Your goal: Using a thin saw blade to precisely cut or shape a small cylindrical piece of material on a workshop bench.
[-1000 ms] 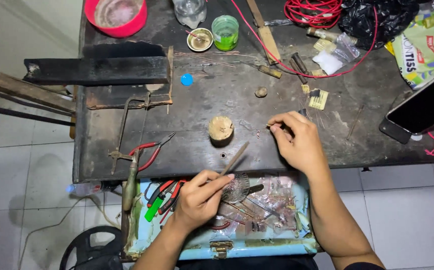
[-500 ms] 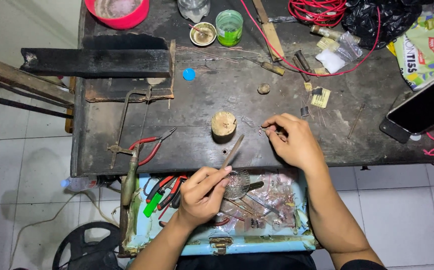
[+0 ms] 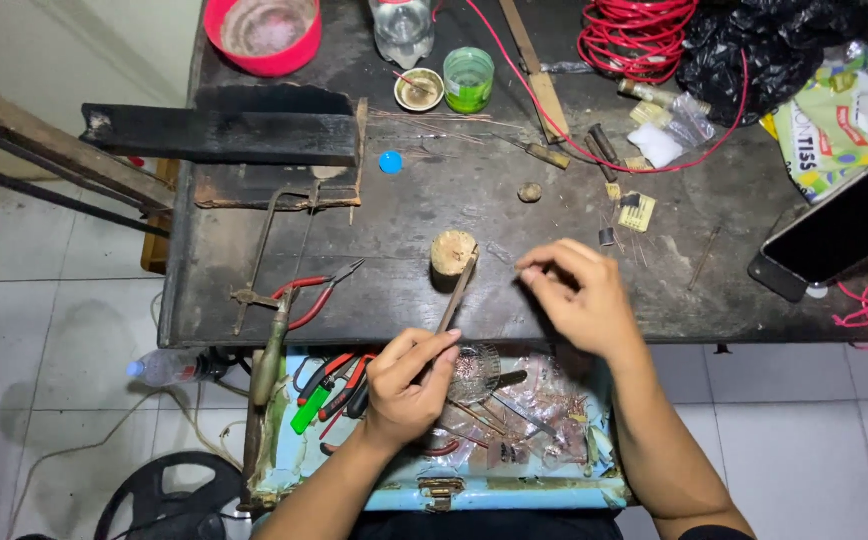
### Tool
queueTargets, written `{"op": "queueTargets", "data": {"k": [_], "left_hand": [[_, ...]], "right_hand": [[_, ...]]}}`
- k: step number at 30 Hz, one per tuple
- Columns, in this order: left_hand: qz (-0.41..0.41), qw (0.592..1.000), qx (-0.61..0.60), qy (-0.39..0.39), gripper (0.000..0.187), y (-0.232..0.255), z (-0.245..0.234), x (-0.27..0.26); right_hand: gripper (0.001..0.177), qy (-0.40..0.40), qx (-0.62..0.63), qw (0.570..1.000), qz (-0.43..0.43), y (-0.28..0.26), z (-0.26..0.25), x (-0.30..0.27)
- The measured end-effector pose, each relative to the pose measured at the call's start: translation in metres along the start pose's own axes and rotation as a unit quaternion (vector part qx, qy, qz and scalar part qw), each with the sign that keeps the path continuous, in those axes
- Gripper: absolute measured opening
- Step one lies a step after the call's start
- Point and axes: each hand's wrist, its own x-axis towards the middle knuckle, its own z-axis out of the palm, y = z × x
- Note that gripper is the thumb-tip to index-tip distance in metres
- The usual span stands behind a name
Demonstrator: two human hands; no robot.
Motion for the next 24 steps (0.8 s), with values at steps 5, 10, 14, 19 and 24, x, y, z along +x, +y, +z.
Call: {"op": "queueTargets", "data": {"k": [5,10,14,19,24], "left_hand": [[-0.114,0.989,-0.077,0.053,0.017,-0.007,0.004,-0.002],[-0.176,0.966,-0.176,0.073,0.018,-0.010,0.005,-0.005],[-0.199,0.951,-0.220,0.083,0.014,-0.011,0.005,-0.006],[-0.208,0.945,-0.236,0.092,0.009,-0.008,0.002,-0.002],[-0.215,0.936,-0.255,0.111,0.007,-0.008,0.000,-0.002]], "right_hand": [[0.009,0.008,0.155,0.987,-0.042,-0.035,0.018,-0.008],[0.008,-0.015,0.198,0.977,-0.083,-0.045,0.036,-0.015],[0.009,-0.021,0.195,0.975,-0.101,-0.045,0.046,-0.019],[0.009,-0.017,0.189,0.974,-0.124,-0.056,0.047,-0.016],[0.012,-0.004,0.174,0.976,-0.131,-0.054,0.047,-0.016]]}}
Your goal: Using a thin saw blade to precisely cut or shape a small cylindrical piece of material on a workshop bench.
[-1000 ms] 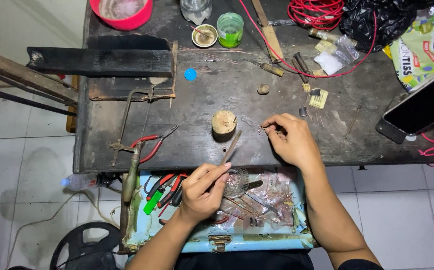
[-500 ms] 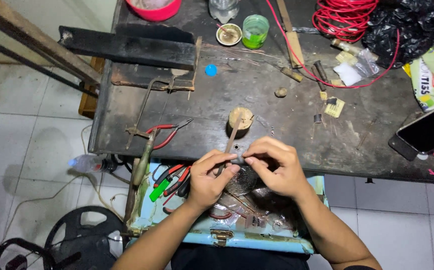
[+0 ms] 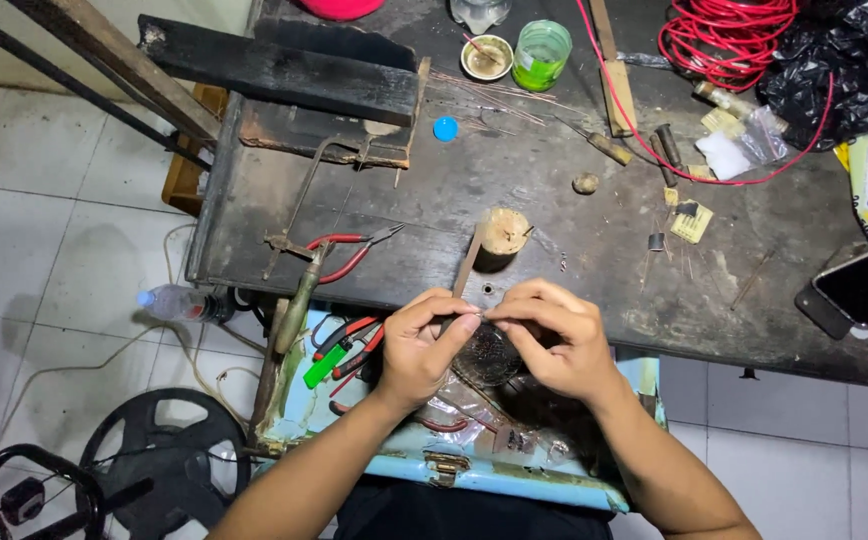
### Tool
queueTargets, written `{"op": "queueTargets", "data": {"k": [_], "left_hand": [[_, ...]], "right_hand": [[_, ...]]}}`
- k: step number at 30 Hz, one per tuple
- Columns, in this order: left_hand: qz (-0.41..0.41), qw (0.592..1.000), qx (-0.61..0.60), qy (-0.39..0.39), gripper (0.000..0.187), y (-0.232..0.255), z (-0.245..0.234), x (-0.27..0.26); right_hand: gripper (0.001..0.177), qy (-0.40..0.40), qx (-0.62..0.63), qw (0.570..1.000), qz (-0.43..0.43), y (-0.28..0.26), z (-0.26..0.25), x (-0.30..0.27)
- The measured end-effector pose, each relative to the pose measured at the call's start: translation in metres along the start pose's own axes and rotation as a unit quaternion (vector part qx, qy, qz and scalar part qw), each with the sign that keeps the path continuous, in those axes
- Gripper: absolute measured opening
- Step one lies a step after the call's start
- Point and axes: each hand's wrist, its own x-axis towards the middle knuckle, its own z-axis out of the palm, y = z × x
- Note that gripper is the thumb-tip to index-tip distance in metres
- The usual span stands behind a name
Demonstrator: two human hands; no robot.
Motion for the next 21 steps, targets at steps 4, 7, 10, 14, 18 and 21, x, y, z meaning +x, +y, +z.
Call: {"op": "queueTargets", "data": {"k": [4,7,10,14,18,21], "left_hand": [[0.029,0.999,0.032,-0.010,0.006,-0.0006,-0.0007,-0.0008],[0.033,0.999,0.042,-0.005,0.005,-0.0004,0.0005,-0.0015],[0.034,0.998,0.053,0.000,0.005,0.0002,-0.0001,-0.0029],[0.064,0.993,0.095,0.002,0.004,0.0053,0.0004,0.0000],[0.091,0.986,0.143,0.008,0.007,0.0054,0.0006,0.0009],[0.097,0.984,0.148,0.005,0.006,0.0034,-0.0004,0.0010]], "right_hand": [[0.009,0.005,-0.005,1.000,0.007,-0.0041,-0.0005,0.0032],[0.008,0.002,-0.004,1.000,0.010,-0.0015,0.0002,0.0011],[0.008,0.003,-0.001,1.000,0.020,-0.0018,0.0005,-0.0010],[0.007,0.000,-0.015,1.000,0.019,-0.0057,0.0004,0.0015],[0.006,-0.005,-0.025,0.999,0.022,-0.0056,0.0006,-0.0015],[0.007,-0.008,-0.024,0.999,0.034,-0.0054,0.0003,-0.0034]]}}
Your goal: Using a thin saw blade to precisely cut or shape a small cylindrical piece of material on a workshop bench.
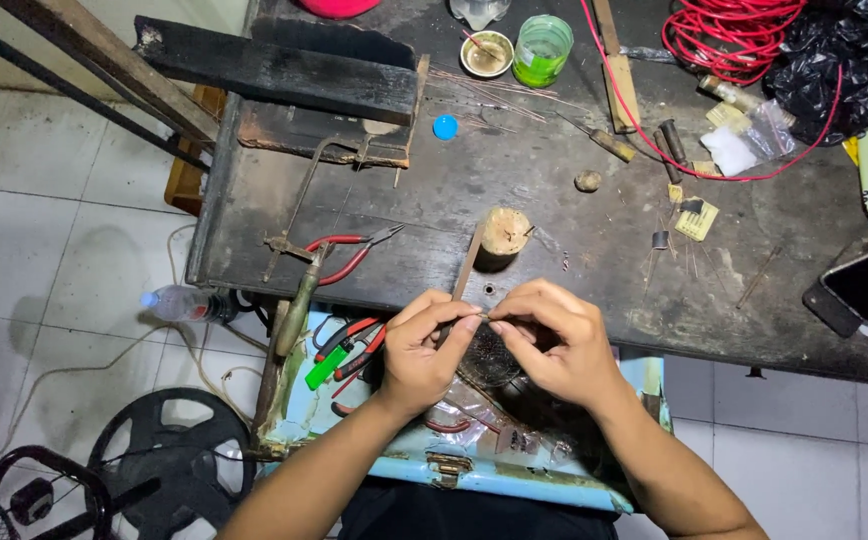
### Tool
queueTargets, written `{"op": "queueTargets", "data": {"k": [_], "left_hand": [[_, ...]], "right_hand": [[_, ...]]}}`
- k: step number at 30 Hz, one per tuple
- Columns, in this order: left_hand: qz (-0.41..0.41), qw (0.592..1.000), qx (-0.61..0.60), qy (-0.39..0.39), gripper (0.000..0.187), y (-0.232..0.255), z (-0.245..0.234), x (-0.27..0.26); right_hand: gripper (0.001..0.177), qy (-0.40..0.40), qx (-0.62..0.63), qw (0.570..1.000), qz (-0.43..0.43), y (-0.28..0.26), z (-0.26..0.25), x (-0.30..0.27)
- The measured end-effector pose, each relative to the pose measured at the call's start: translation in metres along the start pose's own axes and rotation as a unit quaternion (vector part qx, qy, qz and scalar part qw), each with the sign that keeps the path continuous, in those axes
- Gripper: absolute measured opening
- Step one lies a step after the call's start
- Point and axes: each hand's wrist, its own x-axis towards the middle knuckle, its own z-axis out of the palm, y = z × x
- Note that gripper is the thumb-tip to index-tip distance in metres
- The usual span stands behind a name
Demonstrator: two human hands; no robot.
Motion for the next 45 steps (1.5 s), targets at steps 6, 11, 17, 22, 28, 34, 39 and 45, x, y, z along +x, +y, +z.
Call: {"op": "queueTargets", "data": {"k": [6,11,17,22,28,34,39,45], "left_hand": [[0.003,1.000,0.012,-0.006,0.006,-0.002,0.000,0.000],[-0.006,1.000,0.005,-0.017,0.006,0.000,0.000,0.000],[-0.025,0.999,-0.010,-0.025,0.006,-0.006,-0.002,-0.001],[-0.041,0.999,0.016,-0.008,0.015,-0.001,-0.002,-0.001],[-0.173,0.980,-0.096,0.014,0.037,0.025,0.000,-0.003],[-0.295,0.941,-0.160,-0.031,0.033,0.031,-0.005,-0.011],[-0.314,0.936,-0.159,0.001,0.035,0.024,-0.003,-0.024],[-0.330,0.932,-0.149,0.012,0.038,0.013,-0.002,-0.034]], "right_hand": [[0.007,-0.002,-0.010,1.000,0.021,-0.002,-0.002,0.003],[0.008,-0.004,-0.007,0.999,0.031,-0.007,-0.001,0.003],[0.009,-0.002,0.001,0.999,0.033,-0.005,0.003,0.002],[0.009,0.035,-0.015,0.999,0.026,-0.001,0.001,0.008],[0.011,0.097,-0.082,0.992,0.014,0.015,-0.005,0.017],[0.008,0.077,-0.130,0.988,0.016,0.017,-0.004,0.022],[0.005,0.063,-0.116,0.991,0.032,0.017,-0.005,0.024],[0.007,0.050,-0.106,0.992,0.044,0.017,-0.007,0.026]]}}
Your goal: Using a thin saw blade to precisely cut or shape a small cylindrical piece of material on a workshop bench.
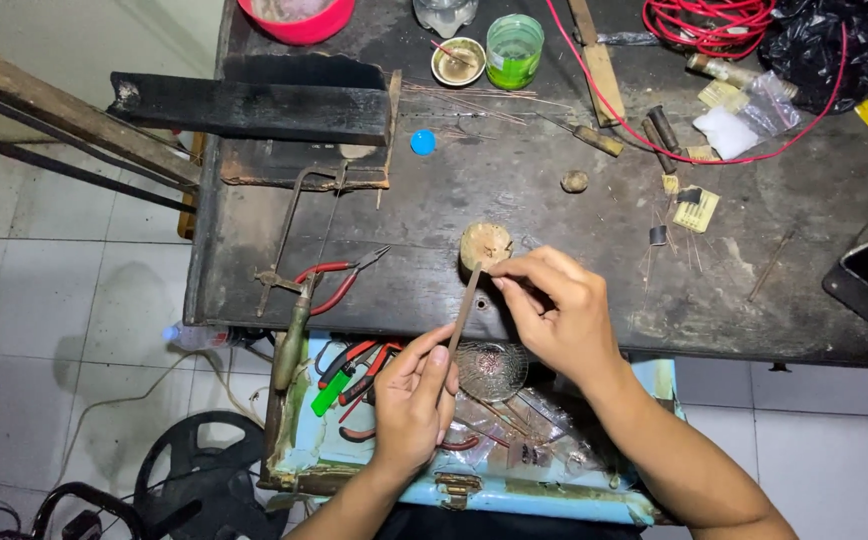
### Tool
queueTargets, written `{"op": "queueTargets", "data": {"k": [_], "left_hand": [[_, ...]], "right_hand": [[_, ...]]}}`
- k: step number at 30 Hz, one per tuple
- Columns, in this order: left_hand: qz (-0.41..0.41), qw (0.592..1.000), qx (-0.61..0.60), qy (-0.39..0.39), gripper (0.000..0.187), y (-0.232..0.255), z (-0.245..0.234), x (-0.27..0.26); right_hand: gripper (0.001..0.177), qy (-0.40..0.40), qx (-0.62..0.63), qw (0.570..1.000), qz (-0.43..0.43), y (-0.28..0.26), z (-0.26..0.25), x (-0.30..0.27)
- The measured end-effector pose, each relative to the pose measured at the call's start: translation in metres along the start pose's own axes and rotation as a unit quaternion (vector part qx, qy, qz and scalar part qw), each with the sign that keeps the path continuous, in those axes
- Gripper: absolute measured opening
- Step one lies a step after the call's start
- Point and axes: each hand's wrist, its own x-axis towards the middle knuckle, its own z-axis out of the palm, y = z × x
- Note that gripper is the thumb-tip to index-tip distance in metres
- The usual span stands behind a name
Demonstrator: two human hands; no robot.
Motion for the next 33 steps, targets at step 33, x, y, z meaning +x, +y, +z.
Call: {"op": "queueTargets", "data": {"k": [33], "left_hand": [[0.118,0.992,0.012,0.032,0.032,0.005,0.028,0.024]], "right_hand": [[0.017,0.056,-0.005,0.998,-0.024,0.003,0.006,0.002]]}}
